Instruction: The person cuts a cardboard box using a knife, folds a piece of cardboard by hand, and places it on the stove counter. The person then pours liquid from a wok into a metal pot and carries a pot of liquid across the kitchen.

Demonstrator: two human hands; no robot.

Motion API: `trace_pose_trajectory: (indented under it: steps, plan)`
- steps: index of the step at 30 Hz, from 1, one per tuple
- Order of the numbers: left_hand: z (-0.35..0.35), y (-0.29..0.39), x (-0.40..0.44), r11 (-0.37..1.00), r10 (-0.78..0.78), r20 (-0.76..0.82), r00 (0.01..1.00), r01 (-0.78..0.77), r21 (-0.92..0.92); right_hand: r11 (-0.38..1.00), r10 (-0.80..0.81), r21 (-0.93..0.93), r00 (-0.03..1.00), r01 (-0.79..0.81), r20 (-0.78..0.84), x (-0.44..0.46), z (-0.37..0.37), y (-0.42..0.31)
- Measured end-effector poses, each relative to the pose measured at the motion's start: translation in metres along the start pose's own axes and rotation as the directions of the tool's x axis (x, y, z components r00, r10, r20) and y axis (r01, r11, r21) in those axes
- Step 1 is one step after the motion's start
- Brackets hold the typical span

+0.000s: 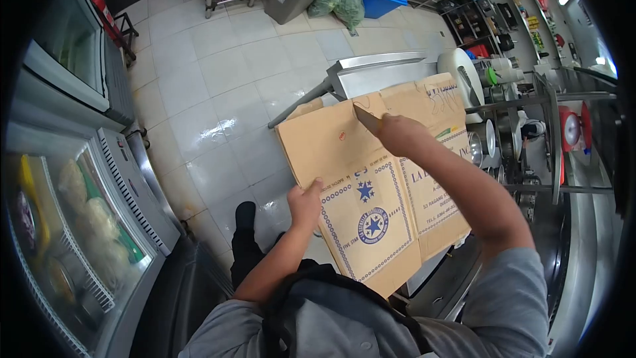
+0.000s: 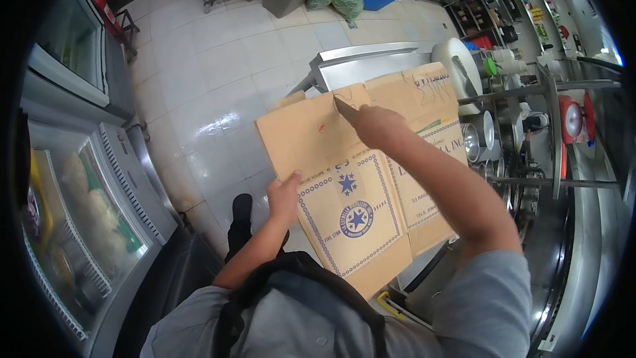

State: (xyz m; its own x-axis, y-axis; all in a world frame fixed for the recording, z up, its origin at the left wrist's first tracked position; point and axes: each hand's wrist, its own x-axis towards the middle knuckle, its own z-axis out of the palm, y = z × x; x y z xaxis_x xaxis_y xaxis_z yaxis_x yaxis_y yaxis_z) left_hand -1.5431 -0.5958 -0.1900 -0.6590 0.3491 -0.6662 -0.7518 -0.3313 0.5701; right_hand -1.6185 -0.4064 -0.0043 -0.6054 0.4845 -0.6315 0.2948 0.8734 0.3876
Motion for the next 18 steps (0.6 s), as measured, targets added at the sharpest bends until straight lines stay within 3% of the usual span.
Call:
trace_pose_trajectory:
  steps: [1, 3, 4, 6, 7, 9, 11, 13, 14, 16, 18]
  plan:
    - [0.004, 0.000, 0.002, 1.000, -0.005, 0.007, 1.000, 0.005, -0.006, 1.000, 0.009, -0.007, 1.000, -0.009, 0.001, -0.018, -0.007, 0.010]
    - [0.005, -0.002, 0.002, 0.997, 0.058, 0.012, 0.998, -0.057, -0.053, 0.946, -0.145, -0.285, 0.988, 0.154, 0.054, -0.064, -0.021, 0.025]
    - [0.002, -0.002, 0.001, 0.997, 0.059, 0.017, 0.998, -0.058, -0.049, 0.948, -0.142, -0.281, 0.989, 0.151, 0.052, -0.064, -0.020, 0.025]
    - [-0.001, -0.002, 0.005, 0.969, 0.163, 0.060, 0.985, -0.171, 0.179, 0.974, -0.133, -0.177, 0.989, 0.143, 0.066, -0.033, -0.005, 0.019]
    - [-0.003, 0.007, 0.006, 0.967, 0.171, 0.058, 0.984, -0.179, 0.182, 0.984, -0.114, -0.131, 0.990, 0.124, 0.087, -0.007, 0.009, 0.015]
    - [-0.009, 0.031, 0.004, 0.909, 0.126, 0.165, 0.978, -0.181, 0.375, 1.000, 0.002, 0.012, 1.000, -0.002, 0.027, 0.008, 0.028, -0.007]
    - [0.003, 0.036, 0.021, 0.932, 0.157, 0.057, 0.986, -0.167, 0.323, 0.996, 0.019, 0.082, 1.000, -0.019, 0.003, 0.012, 0.043, -0.010]
    - [0.010, 0.036, 0.027, 0.946, 0.191, -0.004, 0.982, -0.182, 0.269, 0.986, -0.151, 0.050, 0.981, 0.158, -0.119, -0.005, 0.032, -0.006]
    - [0.008, 0.032, 0.033, 0.955, 0.174, -0.008, 0.985, -0.166, 0.247, 0.988, -0.144, 0.042, 0.982, 0.150, -0.122, -0.010, 0.026, -0.004]
    - [0.001, 0.026, 0.040, 0.964, 0.143, -0.016, 0.990, -0.136, 0.228, 0.988, 0.053, 0.142, 0.997, -0.061, 0.057, -0.018, 0.020, -0.008]
    - [-0.004, 0.021, 0.046, 0.990, 0.046, -0.016, 0.999, -0.043, 0.135, 0.997, 0.032, 0.070, 0.994, -0.040, 0.109, -0.050, 0.031, 0.012]
